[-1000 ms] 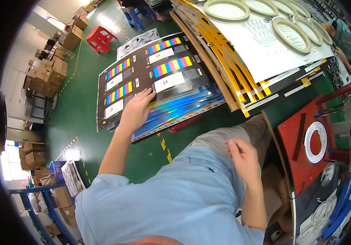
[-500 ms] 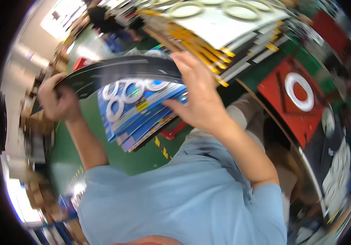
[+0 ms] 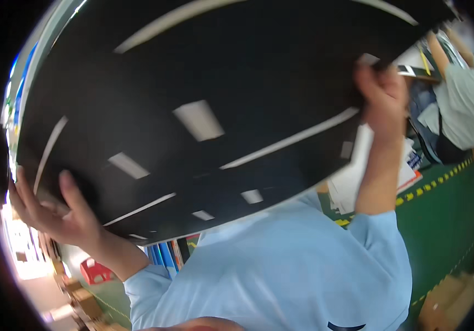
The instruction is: Applying a substance to circular plastic components using a brush and then pressing them into a fixture using a manual assembly machine.
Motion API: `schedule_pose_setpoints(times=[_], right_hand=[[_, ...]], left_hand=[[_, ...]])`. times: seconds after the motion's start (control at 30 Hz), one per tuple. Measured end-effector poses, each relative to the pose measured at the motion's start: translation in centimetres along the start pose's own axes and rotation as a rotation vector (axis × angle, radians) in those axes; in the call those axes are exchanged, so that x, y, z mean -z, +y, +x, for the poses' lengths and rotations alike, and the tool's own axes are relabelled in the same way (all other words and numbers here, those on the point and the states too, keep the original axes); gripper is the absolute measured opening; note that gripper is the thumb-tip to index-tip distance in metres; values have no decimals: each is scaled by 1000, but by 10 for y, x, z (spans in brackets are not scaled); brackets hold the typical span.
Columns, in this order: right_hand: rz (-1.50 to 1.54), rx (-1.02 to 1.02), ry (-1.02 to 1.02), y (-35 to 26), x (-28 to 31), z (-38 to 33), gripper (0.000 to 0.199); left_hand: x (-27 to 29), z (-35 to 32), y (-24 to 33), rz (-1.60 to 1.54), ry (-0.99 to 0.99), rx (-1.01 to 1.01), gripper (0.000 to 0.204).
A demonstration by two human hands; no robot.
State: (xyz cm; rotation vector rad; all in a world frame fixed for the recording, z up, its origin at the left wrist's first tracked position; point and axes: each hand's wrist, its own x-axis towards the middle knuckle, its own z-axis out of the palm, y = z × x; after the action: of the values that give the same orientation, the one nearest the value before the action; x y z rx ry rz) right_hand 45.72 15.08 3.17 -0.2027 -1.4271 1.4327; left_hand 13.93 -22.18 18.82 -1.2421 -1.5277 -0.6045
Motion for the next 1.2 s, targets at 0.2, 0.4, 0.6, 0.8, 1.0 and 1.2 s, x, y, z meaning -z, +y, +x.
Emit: schedule_pose_setpoints(times=[0.2,0.4,0.6,0.8,1.0,1.2], right_hand=[[-622,-208,682,-115,243,-212,58],[-678,-726,948,-214,271,-411,67],[-881,-809,1152,-154,256,-365,34],[-1341,-720,1081,21,304,-317,27],[-1271,-989,1190,94,297,-309,40],[-853,-1295,1113,88,267,-313,32]], left_hand=[[-99,-42,79,-556,-394,17,78],[-159,-99,146,-1256,-1004,-141,46],[-197,-137,138,-1326,-1079,36,22],[-209,-146,105,-1274,-1008,214,19],[-202,-133,71,-1186,-907,457,15],[-212,-147,50,-1103,-879,642,13]])
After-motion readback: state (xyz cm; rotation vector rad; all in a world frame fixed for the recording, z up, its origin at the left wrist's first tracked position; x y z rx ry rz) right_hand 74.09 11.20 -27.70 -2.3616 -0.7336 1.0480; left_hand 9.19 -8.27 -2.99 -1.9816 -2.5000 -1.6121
